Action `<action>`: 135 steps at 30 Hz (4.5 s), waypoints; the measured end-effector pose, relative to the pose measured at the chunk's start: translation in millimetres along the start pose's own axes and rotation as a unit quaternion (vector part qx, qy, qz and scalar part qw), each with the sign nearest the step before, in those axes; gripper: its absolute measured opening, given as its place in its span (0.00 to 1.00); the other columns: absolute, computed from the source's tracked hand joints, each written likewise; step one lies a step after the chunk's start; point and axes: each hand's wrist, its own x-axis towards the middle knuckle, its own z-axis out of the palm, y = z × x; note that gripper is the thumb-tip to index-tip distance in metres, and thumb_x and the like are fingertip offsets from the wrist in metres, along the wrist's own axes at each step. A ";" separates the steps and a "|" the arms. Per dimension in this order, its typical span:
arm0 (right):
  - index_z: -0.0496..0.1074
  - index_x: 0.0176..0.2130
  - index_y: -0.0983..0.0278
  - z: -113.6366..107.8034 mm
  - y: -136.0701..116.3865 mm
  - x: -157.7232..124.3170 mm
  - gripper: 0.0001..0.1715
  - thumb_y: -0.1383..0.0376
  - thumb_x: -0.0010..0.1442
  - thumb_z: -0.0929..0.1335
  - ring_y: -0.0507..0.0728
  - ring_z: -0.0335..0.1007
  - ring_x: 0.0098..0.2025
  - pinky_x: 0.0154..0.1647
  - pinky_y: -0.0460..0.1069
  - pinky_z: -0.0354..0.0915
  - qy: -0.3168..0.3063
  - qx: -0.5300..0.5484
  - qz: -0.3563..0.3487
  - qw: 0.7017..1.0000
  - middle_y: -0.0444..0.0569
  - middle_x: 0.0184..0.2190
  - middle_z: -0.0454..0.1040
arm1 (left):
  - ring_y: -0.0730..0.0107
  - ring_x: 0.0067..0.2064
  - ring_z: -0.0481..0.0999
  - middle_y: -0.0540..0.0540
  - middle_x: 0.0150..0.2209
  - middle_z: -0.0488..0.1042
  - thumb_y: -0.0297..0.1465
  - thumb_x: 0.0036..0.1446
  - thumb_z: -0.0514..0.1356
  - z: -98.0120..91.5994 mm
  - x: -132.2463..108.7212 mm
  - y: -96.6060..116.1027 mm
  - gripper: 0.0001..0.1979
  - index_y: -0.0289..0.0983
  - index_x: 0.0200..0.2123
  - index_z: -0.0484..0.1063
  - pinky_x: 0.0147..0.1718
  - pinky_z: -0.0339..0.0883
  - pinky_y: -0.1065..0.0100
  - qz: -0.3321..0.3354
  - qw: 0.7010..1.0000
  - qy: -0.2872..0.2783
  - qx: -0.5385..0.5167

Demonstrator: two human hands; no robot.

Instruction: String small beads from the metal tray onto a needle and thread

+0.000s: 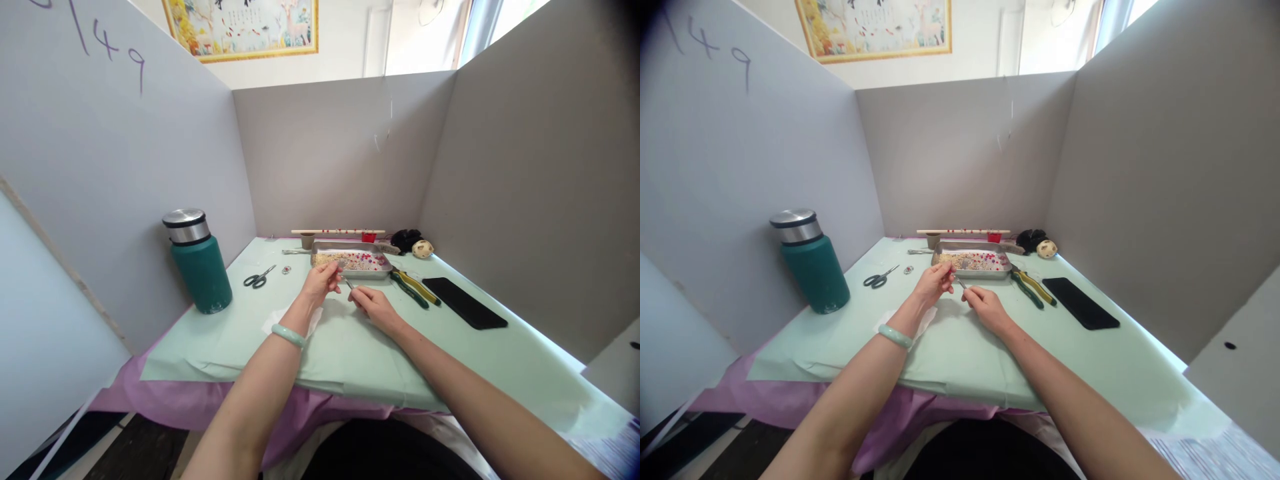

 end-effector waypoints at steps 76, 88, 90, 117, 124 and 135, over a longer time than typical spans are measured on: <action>0.71 0.36 0.68 -2.4 -0.7 2.5 0.16 0.57 0.63 0.62 0.52 0.70 0.33 0.37 0.51 0.67 0.062 -0.119 0.031 0.990 0.45 0.32 0.72 | 0.80 0.18 0.52 0.57 0.17 0.53 0.34 0.54 0.52 3.1 -5.9 -3.5 0.10 0.34 0.28 0.67 0.17 0.50 0.75 0.011 0.954 -0.066 0.293; 0.70 0.37 0.67 0.1 1.3 3.8 0.16 0.57 0.64 0.62 0.52 0.70 0.35 0.38 0.51 0.67 0.076 -0.108 0.039 0.990 0.46 0.33 0.72 | 0.79 0.20 0.56 0.55 0.18 0.57 0.35 0.55 0.51 5.9 -2.3 -7.1 0.11 0.34 0.30 0.69 0.20 0.52 0.75 0.051 0.949 -0.027 0.310; 0.70 0.37 0.68 -2.8 2.4 3.3 0.17 0.57 0.64 0.62 0.51 0.70 0.32 0.35 0.50 0.67 0.065 -0.088 0.045 0.993 0.45 0.32 0.72 | 0.80 0.18 0.54 0.56 0.17 0.55 0.36 0.57 0.49 7.1 -3.3 -7.3 0.13 0.34 0.31 0.68 0.18 0.51 0.75 0.036 0.956 -0.040 0.287; 0.70 0.35 0.68 -6.2 -4.9 0.3 0.18 0.56 0.63 0.62 0.51 0.69 0.31 0.34 0.50 0.66 0.038 -0.027 0.049 0.998 0.44 0.30 0.71 | 0.82 0.17 0.49 0.58 0.16 0.51 0.40 0.56 0.54 3.7 -11.4 1.7 0.14 0.34 0.30 0.66 0.15 0.50 0.77 -0.018 0.977 -0.106 0.182; 0.69 0.35 0.67 -6.6 -3.3 -0.2 0.19 0.55 0.63 0.61 0.50 0.66 0.28 0.30 0.48 0.64 0.022 -0.001 0.040 0.999 0.43 0.28 0.69 | 0.82 0.16 0.45 0.59 0.16 0.46 0.42 0.56 0.54 -0.3 -12.1 2.6 0.15 0.35 0.30 0.64 0.14 0.47 0.77 -0.046 0.980 -0.141 0.131; 0.69 0.35 0.67 -6.2 -2.0 -0.6 0.19 0.55 0.63 0.61 0.50 0.66 0.28 0.31 0.48 0.64 0.026 0.003 0.036 0.999 0.43 0.29 0.69 | 0.82 0.16 0.43 0.58 0.16 0.46 0.40 0.57 0.55 -1.4 -11.7 3.3 0.14 0.34 0.30 0.66 0.14 0.44 0.77 -0.065 0.981 -0.152 0.104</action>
